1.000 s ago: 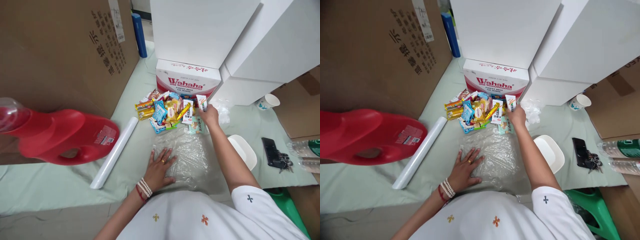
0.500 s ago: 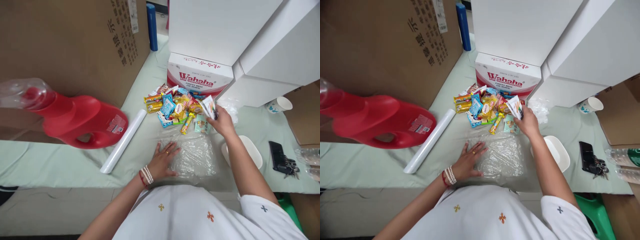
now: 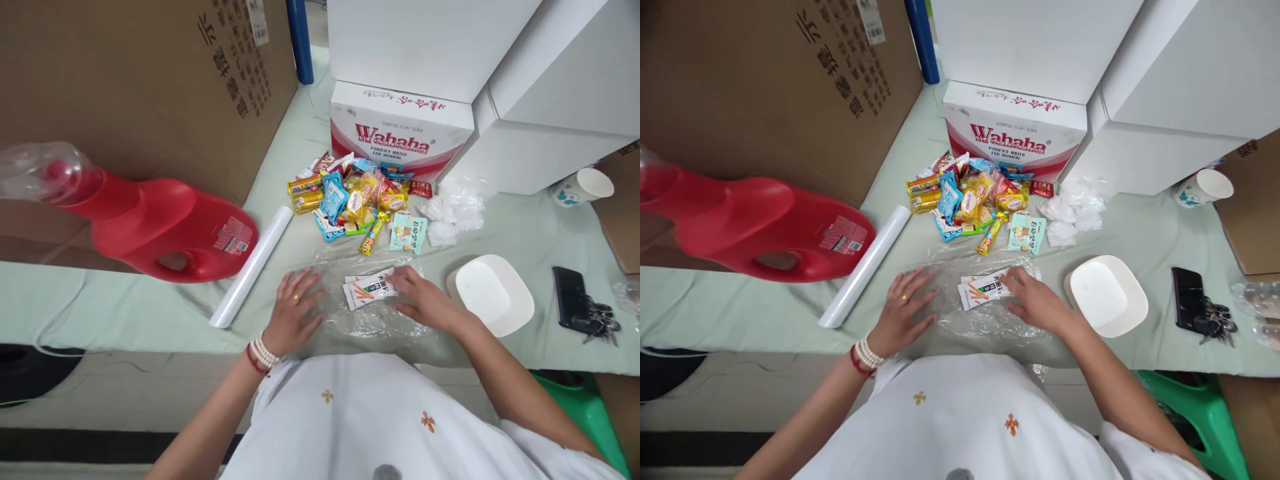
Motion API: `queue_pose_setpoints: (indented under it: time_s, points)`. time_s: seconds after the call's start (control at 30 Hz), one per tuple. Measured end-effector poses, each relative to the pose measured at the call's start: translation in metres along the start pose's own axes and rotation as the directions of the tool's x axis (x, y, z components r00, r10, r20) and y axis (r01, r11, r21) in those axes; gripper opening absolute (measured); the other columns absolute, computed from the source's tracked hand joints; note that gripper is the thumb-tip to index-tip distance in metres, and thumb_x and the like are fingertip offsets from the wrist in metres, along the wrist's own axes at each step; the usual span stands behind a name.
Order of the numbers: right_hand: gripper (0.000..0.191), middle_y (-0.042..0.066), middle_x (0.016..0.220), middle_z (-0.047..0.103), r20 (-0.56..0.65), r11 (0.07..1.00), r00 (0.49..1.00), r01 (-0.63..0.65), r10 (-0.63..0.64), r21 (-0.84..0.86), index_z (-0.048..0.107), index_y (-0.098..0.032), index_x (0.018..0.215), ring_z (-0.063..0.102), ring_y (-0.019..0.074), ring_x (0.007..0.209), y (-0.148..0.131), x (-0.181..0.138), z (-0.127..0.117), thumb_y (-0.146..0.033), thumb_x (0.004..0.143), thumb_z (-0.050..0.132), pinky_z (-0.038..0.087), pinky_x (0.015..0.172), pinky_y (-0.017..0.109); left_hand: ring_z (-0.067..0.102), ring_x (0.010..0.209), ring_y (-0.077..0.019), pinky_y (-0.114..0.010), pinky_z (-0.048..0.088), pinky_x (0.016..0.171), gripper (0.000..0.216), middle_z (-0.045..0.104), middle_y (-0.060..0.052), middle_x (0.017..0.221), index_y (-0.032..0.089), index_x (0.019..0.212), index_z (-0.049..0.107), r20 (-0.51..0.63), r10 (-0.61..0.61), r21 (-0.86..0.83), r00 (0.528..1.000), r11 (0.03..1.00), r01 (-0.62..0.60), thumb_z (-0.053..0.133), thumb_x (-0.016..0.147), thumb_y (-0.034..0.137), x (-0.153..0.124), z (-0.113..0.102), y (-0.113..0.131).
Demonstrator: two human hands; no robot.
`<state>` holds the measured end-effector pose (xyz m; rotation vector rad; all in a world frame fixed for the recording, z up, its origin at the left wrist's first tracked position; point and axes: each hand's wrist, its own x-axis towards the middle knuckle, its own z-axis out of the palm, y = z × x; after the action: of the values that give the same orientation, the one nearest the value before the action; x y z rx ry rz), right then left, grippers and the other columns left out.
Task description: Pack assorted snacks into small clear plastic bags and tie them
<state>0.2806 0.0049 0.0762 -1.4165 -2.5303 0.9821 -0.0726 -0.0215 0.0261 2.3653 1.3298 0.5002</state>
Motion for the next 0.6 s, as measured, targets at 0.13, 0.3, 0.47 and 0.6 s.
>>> queue_pose_setpoints:
  time_s: [0.13, 0.3, 0.47, 0.6]
  points:
    - [0.025, 0.011, 0.113, 0.064, 0.032, 0.997, 0.997, 0.069, -0.07, 0.027, 0.067, -0.025, 0.116, 0.059, 0.0272, 0.101, 0.007, -0.057, 0.018, -0.035, 0.094, 0.066, 0.051, 0.088, 0.043, 0.065, 0.108, -0.0242, -0.044, 0.043, 0.103, 0.017, 0.073, -0.006, 0.095, 0.027, 0.106, 0.072, 0.029, 0.202, -0.093, 0.979, 0.976, -0.198, 0.06, 0.094, 0.029, -0.021, 0.006, 0.026]
    - [0.018, 0.011, 0.107, 0.068, -0.12, 0.998, 0.991, 0.047, -0.052, -0.04, 0.071, -0.024, 0.102, 0.056, 0.0264, 0.099, 0.001, -0.069, 0.057, -0.03, 0.101, 0.054, 0.045, 0.089, 0.045, 0.063, 0.114, -0.0276, -0.047, 0.04, 0.105, 0.038, 0.074, -0.01, 0.106, 0.027, 0.116, 0.07, 0.083, 0.285, -0.111, 0.955, 0.955, -0.275, 0.062, 0.093, 0.056, -0.003, 0.043, 0.067]
    - [0.036, 0.009, 0.092, 0.066, -0.144, 1.0, 0.99, 0.013, -0.012, 0.002, 0.067, -0.023, 0.094, 0.058, 0.0203, 0.08, -0.016, -0.056, 0.053, -0.041, 0.107, 0.038, 0.045, 0.071, 0.033, 0.056, 0.126, -0.0347, -0.061, 0.023, 0.12, 0.058, 0.069, -0.015, 0.122, 0.024, 0.125, 0.067, -0.074, 0.261, -0.055, 0.963, 0.963, -0.265, 0.065, 0.085, 0.066, 0.03, 0.079, 0.105]
    - [0.041, 0.006, 0.085, 0.066, -0.058, 0.999, 0.998, 0.002, -0.004, -0.04, 0.067, -0.023, 0.095, 0.059, 0.0176, 0.07, -0.021, -0.067, 0.042, -0.044, 0.108, 0.034, 0.039, 0.063, 0.029, 0.06, 0.121, -0.0279, -0.058, 0.024, 0.12, 0.021, 0.073, -0.011, 0.106, 0.022, 0.11, 0.07, -0.163, 0.143, 0.096, 0.976, 0.987, -0.128, 0.053, 0.097, 0.022, 0.036, 0.083, 0.112]
